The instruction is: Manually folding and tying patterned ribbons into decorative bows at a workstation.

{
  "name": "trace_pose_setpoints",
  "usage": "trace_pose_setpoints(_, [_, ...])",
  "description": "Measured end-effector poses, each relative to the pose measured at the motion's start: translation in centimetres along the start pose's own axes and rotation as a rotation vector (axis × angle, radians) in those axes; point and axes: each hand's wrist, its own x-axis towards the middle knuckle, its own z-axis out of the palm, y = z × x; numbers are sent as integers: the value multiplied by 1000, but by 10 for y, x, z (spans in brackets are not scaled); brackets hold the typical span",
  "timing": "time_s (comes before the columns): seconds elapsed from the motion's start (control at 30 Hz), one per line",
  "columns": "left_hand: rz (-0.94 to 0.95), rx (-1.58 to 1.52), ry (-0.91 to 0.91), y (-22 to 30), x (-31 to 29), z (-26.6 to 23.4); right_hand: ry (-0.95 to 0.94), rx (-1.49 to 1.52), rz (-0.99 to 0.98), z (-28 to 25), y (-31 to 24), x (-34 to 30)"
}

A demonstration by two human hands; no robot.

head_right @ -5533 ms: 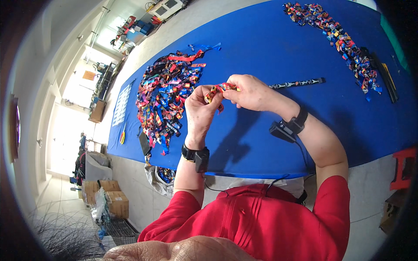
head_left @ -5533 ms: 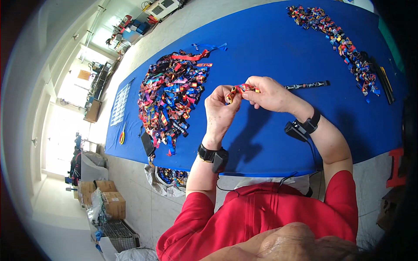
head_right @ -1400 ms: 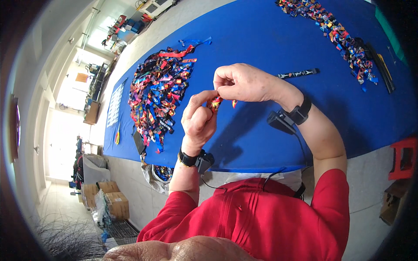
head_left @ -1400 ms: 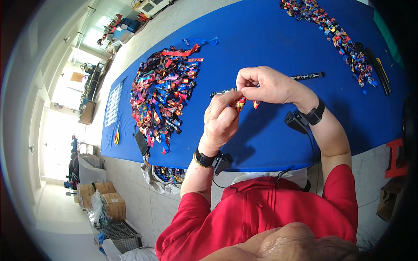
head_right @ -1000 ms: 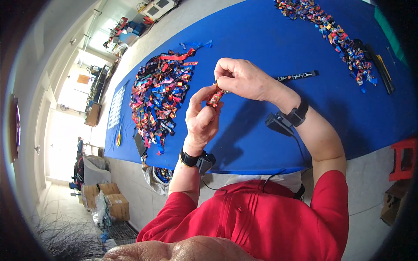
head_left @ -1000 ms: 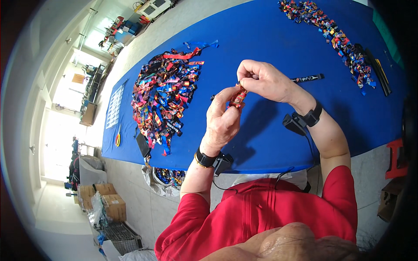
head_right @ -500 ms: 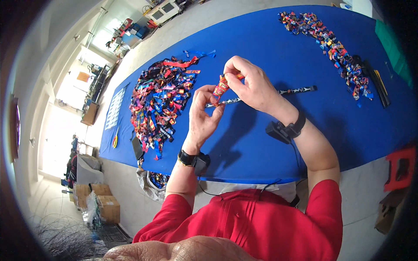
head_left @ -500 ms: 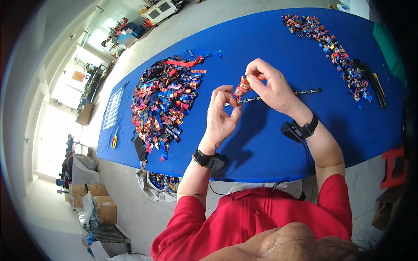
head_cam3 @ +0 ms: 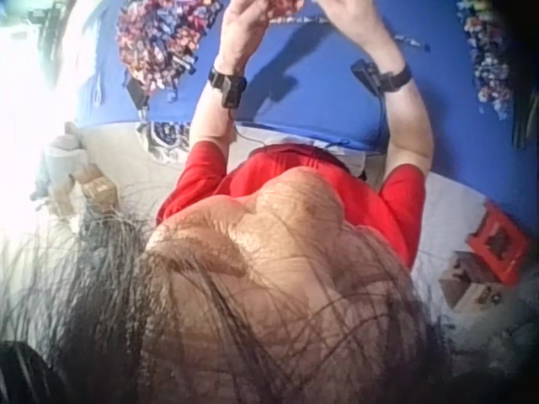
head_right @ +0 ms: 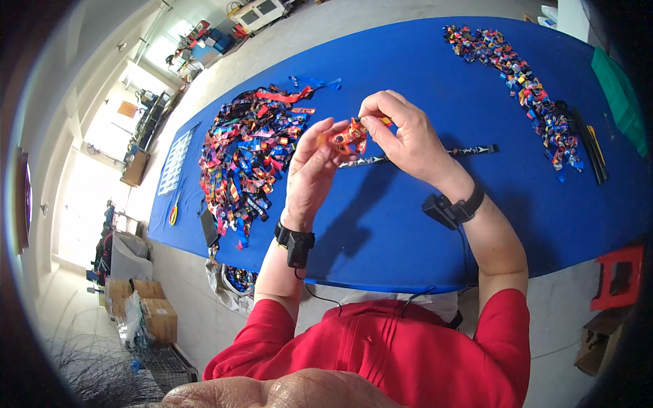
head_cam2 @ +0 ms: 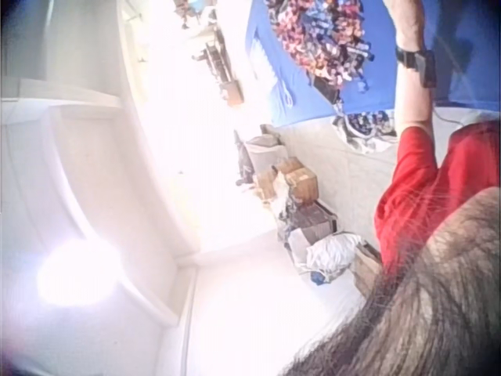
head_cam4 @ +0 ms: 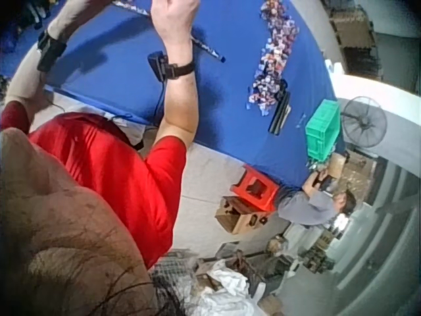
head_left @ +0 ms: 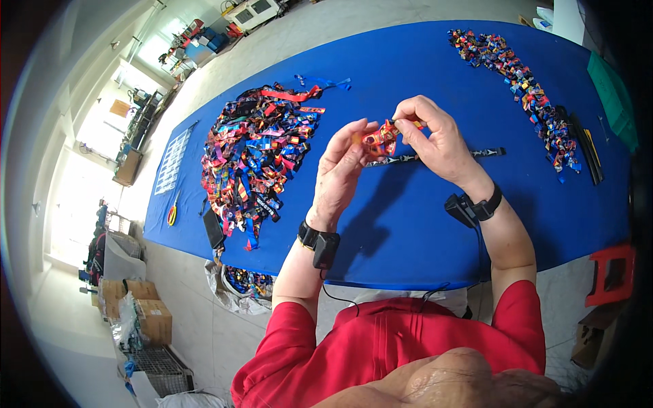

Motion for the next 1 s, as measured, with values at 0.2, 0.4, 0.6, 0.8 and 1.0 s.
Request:
trace_pose_setpoints(0.2, [9, 87, -20, 3, 6, -10, -16, 65, 83, 5, 2, -2])
trace_pose_setpoints(0.4, [-205, 319, 28, -1, 12, -2, -84, 200, 282, 13, 9, -8])
trace_pose_setpoints(0.6, [-308, 319, -8, -12, 21, -15, -136, 122, 295, 13, 19, -10])
trace_pose_setpoints(0.8, [-336, 249, 11, -30, 18, -31, -207, 300, 588, 9, 27, -7])
trace_pose_setpoints(1.0, [-378, 155, -8, -44, 15, -45, -322, 279, 633, 12, 37, -12])
